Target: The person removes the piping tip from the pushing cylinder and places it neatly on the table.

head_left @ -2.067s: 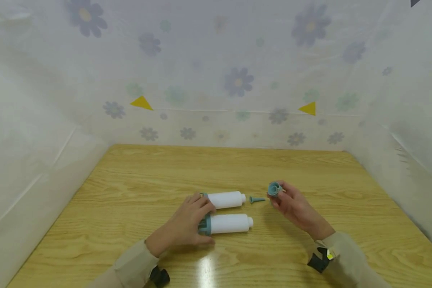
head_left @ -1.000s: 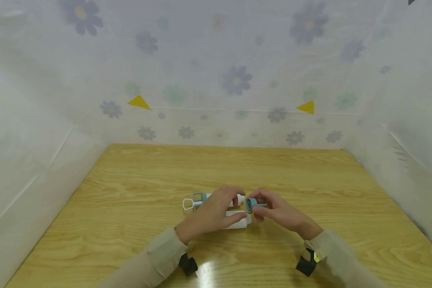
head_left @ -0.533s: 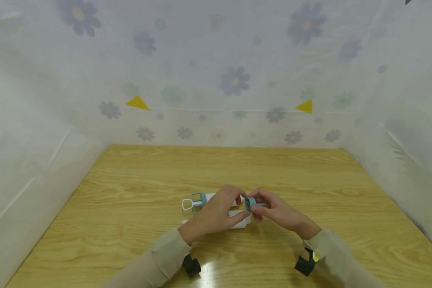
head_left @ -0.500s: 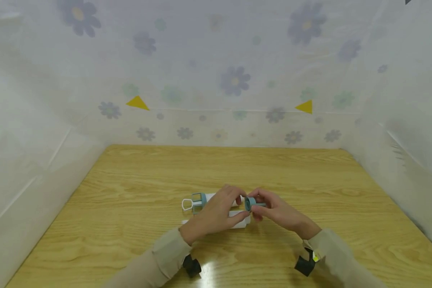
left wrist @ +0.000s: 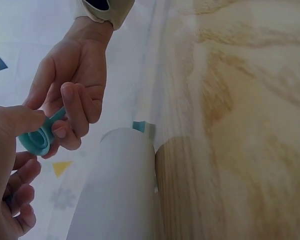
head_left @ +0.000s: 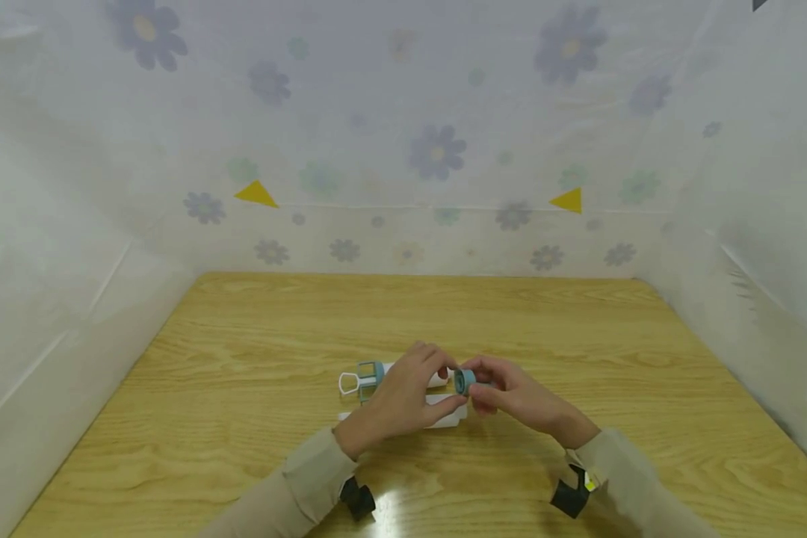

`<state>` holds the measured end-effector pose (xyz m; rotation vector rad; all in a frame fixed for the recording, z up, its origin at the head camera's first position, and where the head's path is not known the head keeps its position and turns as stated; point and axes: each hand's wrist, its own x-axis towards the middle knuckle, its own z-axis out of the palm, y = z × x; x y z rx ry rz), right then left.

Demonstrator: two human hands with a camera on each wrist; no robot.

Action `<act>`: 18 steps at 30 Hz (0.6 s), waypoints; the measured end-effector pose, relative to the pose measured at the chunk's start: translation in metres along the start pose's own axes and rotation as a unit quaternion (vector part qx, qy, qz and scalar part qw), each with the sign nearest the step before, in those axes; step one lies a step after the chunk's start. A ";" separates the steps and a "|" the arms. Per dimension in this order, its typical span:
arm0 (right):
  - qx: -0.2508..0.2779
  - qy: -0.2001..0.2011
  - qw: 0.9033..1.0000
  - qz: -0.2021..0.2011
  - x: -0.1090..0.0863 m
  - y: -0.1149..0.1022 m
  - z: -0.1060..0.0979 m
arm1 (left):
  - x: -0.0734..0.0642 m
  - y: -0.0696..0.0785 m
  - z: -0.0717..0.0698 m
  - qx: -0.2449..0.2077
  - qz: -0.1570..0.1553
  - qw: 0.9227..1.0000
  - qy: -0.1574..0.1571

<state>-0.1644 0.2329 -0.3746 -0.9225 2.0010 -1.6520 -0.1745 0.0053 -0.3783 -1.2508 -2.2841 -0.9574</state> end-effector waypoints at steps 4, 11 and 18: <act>0.011 0.000 1.000 0.016 -0.003 0.001 -0.002 | -0.001 0.000 -0.001 -0.002 -0.010 1.000 -0.006; 0.017 0.013 0.999 0.025 -0.011 0.001 -0.007 | -0.005 -0.004 -0.002 -0.025 -0.014 1.000 0.010; 0.011 0.020 1.000 -0.013 -0.013 -0.002 -0.009 | -0.006 -0.006 -0.001 -0.043 0.007 0.998 0.044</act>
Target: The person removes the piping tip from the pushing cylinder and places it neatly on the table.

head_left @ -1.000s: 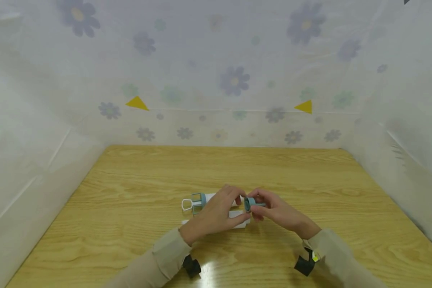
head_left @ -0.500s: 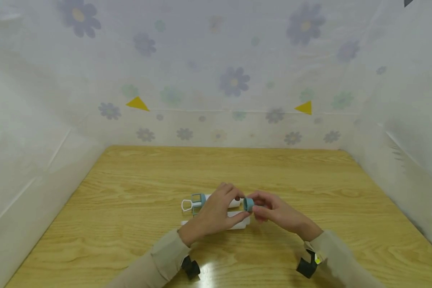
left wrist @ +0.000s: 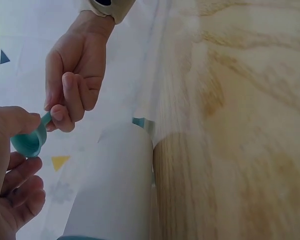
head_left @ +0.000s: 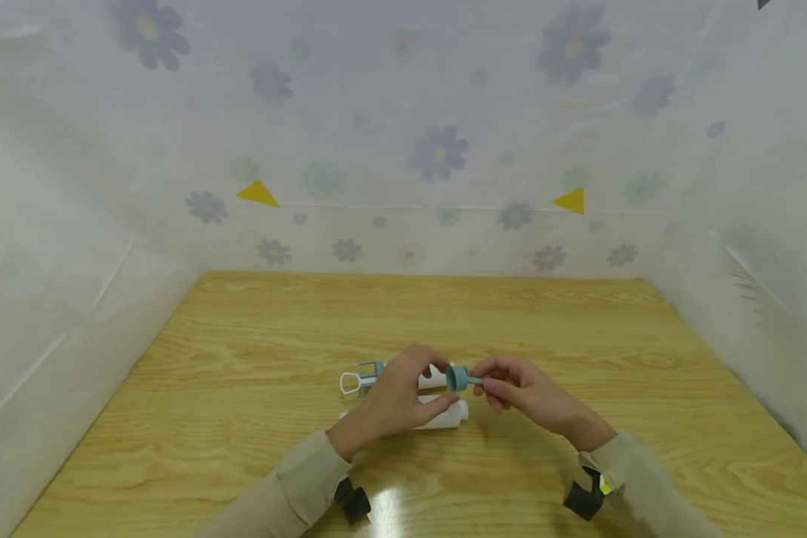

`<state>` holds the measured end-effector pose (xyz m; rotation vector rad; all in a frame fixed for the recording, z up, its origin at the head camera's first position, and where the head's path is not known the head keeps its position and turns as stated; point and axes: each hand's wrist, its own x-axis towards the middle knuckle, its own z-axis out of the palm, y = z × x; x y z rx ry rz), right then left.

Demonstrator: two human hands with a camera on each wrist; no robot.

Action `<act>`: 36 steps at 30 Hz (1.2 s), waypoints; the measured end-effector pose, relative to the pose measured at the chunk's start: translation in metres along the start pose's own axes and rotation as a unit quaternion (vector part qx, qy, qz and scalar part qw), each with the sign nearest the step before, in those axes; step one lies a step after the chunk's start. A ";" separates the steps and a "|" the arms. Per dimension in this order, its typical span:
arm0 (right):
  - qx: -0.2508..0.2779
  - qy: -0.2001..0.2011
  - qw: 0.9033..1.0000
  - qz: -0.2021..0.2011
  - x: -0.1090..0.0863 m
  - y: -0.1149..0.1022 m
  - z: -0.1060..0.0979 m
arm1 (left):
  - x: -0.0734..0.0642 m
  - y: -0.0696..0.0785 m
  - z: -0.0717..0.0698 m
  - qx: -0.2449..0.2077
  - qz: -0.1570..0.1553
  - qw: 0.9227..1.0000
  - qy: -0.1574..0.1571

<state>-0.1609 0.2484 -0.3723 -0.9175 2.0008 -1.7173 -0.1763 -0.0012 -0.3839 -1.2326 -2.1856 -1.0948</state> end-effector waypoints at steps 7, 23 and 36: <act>0.005 0.031 0.999 -0.006 -0.002 0.001 0.001 | -0.001 0.000 -0.001 -0.045 -0.008 0.999 0.004; 0.011 0.047 0.999 -0.005 0.002 0.004 0.005 | 0.003 0.006 -0.002 -0.083 -0.037 0.995 -0.034; 0.019 0.038 0.999 -0.028 0.006 0.006 0.011 | 0.004 0.005 0.000 -0.112 -0.034 0.992 -0.039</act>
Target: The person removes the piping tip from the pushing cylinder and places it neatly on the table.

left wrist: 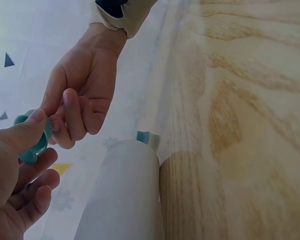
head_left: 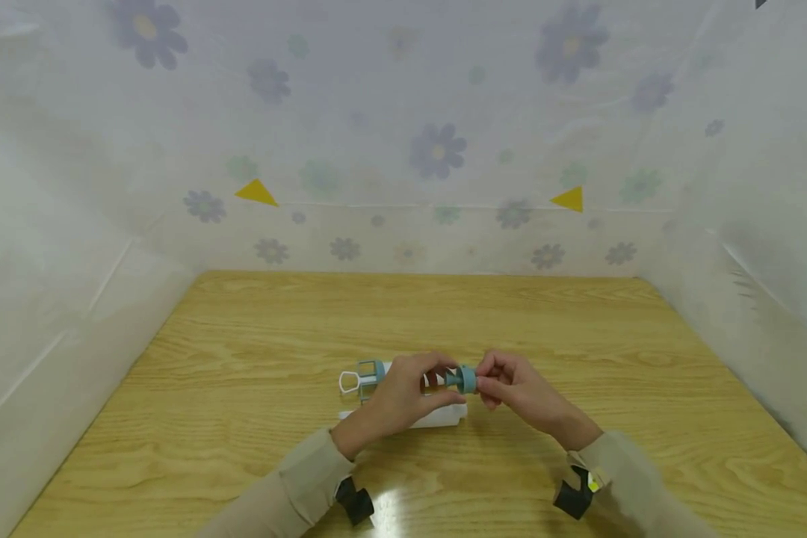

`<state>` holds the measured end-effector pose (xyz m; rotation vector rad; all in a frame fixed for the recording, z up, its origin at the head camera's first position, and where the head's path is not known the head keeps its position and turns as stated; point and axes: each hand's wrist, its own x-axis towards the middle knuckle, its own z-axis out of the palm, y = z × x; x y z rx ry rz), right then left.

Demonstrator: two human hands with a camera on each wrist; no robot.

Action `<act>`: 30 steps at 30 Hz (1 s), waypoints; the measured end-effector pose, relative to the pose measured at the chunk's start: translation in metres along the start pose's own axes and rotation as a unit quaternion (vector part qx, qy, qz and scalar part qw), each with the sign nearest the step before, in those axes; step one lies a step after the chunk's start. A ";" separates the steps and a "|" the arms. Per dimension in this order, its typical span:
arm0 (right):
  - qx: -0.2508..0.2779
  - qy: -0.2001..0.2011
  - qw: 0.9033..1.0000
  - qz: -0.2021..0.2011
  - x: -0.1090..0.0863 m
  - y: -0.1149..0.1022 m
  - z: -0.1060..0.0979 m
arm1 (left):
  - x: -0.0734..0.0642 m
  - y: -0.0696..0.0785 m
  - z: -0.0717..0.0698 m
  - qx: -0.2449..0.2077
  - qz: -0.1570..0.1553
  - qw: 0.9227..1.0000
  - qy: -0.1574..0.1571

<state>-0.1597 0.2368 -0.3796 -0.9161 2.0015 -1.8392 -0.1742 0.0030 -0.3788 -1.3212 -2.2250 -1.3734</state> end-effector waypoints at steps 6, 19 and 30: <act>0.007 -0.007 1.000 0.004 0.000 -0.001 0.002 | 0.000 0.002 -0.002 -0.010 -0.010 1.000 -0.008; 0.010 -0.046 0.998 0.047 0.000 -0.003 0.004 | -0.001 0.001 -0.002 -0.009 -0.009 1.000 -0.012; 0.004 -0.032 0.999 0.018 -0.001 -0.003 0.004 | -0.003 0.001 0.002 -0.019 -0.030 0.999 -0.020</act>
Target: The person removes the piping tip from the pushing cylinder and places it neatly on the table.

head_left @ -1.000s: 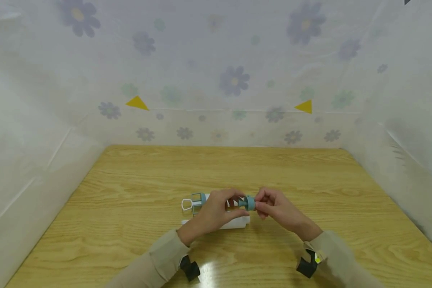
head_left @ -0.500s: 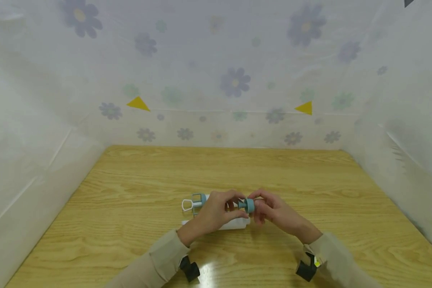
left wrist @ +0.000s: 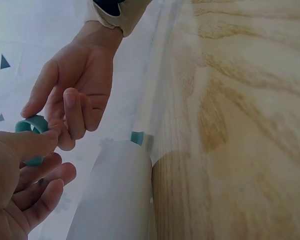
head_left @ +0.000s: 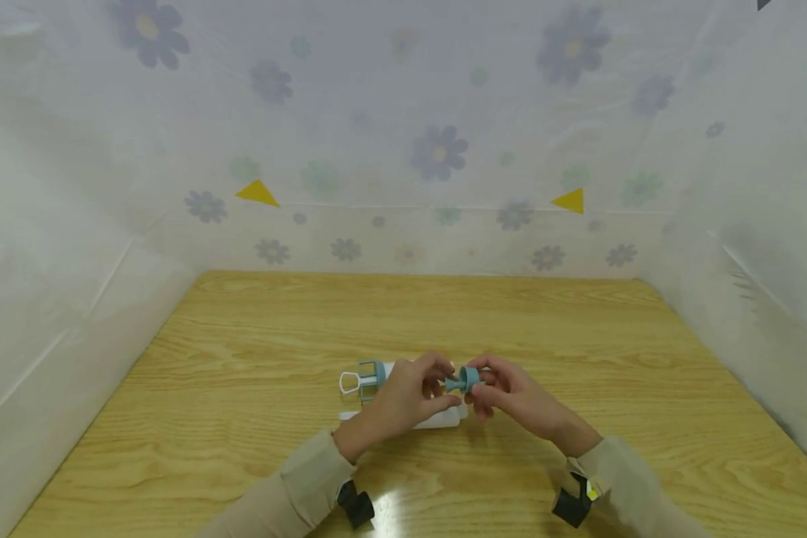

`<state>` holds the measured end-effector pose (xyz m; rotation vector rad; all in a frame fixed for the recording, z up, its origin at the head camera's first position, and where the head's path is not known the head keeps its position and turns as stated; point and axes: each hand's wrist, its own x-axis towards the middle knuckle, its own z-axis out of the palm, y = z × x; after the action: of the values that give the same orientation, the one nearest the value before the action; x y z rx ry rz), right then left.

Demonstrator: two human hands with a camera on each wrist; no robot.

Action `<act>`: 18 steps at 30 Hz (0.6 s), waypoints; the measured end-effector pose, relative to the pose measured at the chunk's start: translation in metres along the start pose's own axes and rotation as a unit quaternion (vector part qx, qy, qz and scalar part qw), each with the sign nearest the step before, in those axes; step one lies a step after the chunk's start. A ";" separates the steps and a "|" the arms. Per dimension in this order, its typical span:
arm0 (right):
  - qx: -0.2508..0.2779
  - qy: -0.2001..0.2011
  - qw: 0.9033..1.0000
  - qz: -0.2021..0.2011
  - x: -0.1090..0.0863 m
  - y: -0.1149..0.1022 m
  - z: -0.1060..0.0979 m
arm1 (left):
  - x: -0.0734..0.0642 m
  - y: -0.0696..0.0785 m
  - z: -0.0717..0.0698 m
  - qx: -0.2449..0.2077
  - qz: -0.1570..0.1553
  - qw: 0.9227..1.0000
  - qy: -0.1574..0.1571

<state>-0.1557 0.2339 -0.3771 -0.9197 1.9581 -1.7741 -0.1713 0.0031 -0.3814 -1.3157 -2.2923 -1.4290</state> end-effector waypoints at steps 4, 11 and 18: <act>-0.001 0.011 1.000 -0.004 -0.002 0.001 -0.001 | 0.000 0.001 0.000 -0.002 -0.001 1.000 0.006; -0.012 0.028 1.000 -0.005 -0.005 0.002 -0.004 | 0.001 0.000 0.001 0.001 -0.024 0.999 0.027; -0.035 0.037 0.999 -0.003 -0.008 0.001 -0.005 | 0.001 -0.002 0.001 0.020 -0.021 0.998 0.062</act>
<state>-0.1541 0.2430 -0.3788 -0.8961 2.0779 -1.7755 -0.1731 0.0042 -0.3823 -1.1397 -2.2678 -1.4274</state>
